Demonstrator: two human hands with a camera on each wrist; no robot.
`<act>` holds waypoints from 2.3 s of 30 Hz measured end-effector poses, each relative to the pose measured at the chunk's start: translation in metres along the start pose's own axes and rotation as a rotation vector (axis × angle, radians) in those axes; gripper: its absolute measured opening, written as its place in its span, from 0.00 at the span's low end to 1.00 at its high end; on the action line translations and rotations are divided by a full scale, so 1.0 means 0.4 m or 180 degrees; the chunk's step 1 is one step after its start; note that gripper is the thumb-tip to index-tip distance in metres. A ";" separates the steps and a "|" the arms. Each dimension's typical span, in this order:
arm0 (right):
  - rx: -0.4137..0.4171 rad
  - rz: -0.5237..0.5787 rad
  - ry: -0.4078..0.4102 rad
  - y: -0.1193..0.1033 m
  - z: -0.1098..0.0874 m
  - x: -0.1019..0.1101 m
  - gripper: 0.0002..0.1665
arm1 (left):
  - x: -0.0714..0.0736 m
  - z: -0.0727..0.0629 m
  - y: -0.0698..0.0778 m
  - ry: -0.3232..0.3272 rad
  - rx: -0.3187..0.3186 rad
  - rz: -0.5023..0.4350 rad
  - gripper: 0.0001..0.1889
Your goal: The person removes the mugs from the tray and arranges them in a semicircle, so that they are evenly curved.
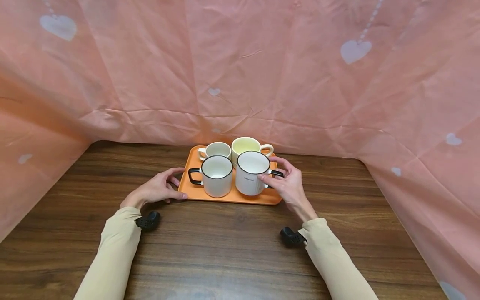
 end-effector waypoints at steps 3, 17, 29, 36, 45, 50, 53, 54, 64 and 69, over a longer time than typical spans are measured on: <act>0.0047 0.0035 -0.0029 -0.008 -0.007 -0.001 0.31 | 0.002 -0.001 0.002 0.0004 0.0014 -0.0010 0.50; 0.0018 0.0004 -0.0331 -0.037 -0.050 -0.003 0.31 | -0.005 -0.005 0.006 0.0015 0.0084 -0.0009 0.51; 0.0285 -0.0052 -0.0685 -0.072 -0.092 0.001 0.32 | -0.009 -0.009 0.009 0.0037 0.0111 -0.0029 0.51; 0.0381 -0.0007 -0.0874 -0.083 -0.120 0.008 0.34 | -0.012 -0.011 0.008 0.0018 0.0113 -0.0007 0.51; 0.0483 0.0045 -0.1075 -0.097 -0.161 0.023 0.36 | -0.012 -0.010 0.009 0.0020 0.0096 0.0007 0.51; 0.0535 0.0057 -0.1179 -0.098 -0.183 0.031 0.37 | -0.009 -0.011 0.009 0.0026 0.0099 -0.0016 0.51; 0.0550 0.0022 -0.1236 -0.098 -0.193 0.037 0.37 | -0.008 -0.011 0.008 0.0017 0.0099 -0.0022 0.51; 0.0555 0.0001 -0.1243 -0.098 -0.195 0.039 0.37 | -0.007 -0.012 0.009 0.0020 0.0104 -0.0020 0.51; 0.0553 0.0014 -0.1427 -0.093 -0.219 0.057 0.39 | -0.006 -0.011 0.009 0.0008 0.0126 -0.0020 0.51; 0.0530 0.0005 -0.1507 -0.089 -0.235 0.069 0.39 | -0.007 -0.011 0.011 0.0001 0.0118 -0.0024 0.51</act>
Point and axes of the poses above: each hand's wrist, its own z-axis towards the middle knuckle, its own x-axis out of the back of the hand, y = z × x, the point moved 6 cm from there along z, towards the middle knuckle, and after that the axes turned 5 degrees about x, right-handed, at the moved point
